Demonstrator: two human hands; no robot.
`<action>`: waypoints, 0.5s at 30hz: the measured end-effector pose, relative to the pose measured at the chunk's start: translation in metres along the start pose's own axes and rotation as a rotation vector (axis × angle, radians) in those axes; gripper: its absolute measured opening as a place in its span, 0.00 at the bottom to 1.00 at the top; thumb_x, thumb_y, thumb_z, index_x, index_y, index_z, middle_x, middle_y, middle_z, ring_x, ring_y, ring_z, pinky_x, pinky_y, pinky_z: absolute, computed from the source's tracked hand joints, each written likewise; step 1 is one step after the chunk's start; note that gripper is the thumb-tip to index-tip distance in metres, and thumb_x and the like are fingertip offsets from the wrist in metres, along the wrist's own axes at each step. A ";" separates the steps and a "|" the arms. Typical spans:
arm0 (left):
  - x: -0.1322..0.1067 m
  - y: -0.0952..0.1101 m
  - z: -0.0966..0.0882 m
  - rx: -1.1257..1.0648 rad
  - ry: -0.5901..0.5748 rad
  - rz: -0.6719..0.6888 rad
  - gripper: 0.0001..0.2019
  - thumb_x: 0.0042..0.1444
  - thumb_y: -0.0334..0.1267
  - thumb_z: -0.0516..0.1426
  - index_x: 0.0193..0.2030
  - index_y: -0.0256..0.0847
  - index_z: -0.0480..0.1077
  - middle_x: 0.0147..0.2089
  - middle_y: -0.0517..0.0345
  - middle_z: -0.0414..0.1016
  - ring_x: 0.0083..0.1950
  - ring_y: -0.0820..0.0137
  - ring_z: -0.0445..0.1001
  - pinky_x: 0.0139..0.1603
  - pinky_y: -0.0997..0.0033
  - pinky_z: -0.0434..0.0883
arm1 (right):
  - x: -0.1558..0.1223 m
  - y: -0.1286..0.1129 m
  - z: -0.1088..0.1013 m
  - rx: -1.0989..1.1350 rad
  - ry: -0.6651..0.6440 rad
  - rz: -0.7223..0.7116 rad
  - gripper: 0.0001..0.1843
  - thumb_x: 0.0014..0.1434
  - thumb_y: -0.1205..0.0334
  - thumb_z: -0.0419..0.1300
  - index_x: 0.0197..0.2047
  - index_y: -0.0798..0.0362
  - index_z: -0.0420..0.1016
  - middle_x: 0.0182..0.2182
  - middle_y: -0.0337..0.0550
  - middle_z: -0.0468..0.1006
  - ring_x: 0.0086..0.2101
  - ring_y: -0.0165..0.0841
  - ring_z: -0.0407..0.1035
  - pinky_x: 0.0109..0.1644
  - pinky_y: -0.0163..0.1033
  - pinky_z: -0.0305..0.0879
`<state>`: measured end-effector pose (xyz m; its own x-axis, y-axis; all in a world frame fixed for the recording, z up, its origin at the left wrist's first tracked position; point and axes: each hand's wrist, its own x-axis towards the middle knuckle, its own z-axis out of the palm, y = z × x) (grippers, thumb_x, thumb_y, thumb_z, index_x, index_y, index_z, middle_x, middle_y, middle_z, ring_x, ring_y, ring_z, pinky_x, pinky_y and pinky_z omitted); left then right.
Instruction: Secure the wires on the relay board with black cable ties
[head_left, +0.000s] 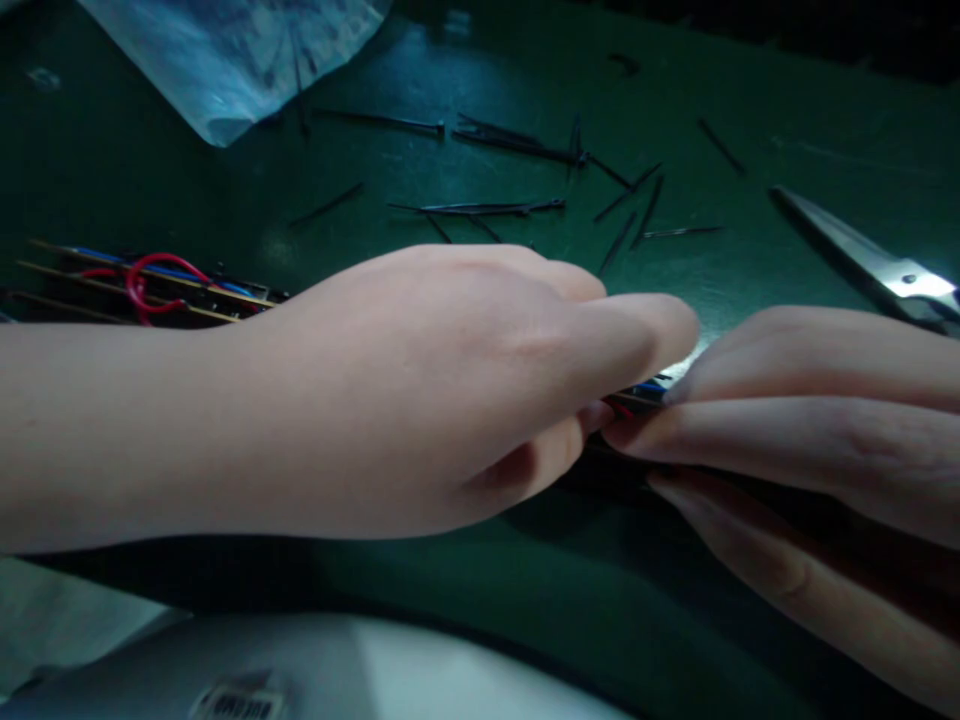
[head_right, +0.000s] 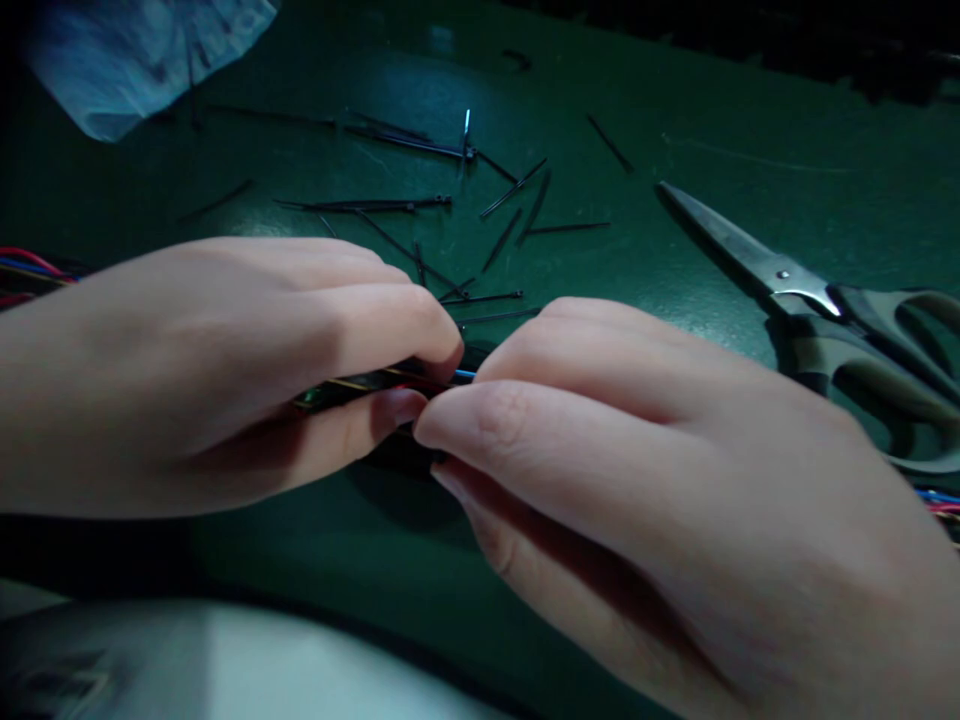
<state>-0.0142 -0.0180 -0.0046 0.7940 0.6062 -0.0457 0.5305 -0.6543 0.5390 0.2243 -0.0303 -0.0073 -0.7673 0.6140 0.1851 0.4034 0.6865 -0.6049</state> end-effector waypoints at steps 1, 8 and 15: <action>0.000 0.000 0.000 0.002 0.000 0.012 0.10 0.65 0.31 0.50 0.51 0.44 0.66 0.42 0.66 0.72 0.44 0.71 0.71 0.39 0.71 0.61 | 0.000 -0.001 0.000 0.006 0.000 0.015 0.17 0.63 0.67 0.62 0.54 0.40 0.73 0.41 0.33 0.80 0.36 0.30 0.74 0.30 0.36 0.75; -0.001 0.001 -0.001 -0.026 -0.012 0.014 0.12 0.65 0.29 0.48 0.51 0.42 0.66 0.43 0.63 0.72 0.44 0.71 0.70 0.40 0.69 0.61 | 0.000 -0.007 -0.001 0.028 -0.008 0.067 0.20 0.64 0.68 0.63 0.55 0.38 0.72 0.42 0.32 0.80 0.38 0.32 0.75 0.32 0.37 0.75; -0.002 0.000 0.002 -0.005 0.010 0.026 0.11 0.65 0.28 0.48 0.50 0.40 0.66 0.42 0.62 0.72 0.40 0.71 0.68 0.37 0.68 0.60 | 0.000 -0.007 0.000 0.049 -0.023 0.058 0.20 0.64 0.68 0.63 0.56 0.40 0.72 0.42 0.33 0.80 0.38 0.29 0.74 0.34 0.37 0.73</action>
<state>-0.0149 -0.0199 -0.0056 0.8045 0.5935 -0.0233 0.5083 -0.6676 0.5441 0.2217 -0.0348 -0.0033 -0.7549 0.6426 0.1313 0.4229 0.6299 -0.6514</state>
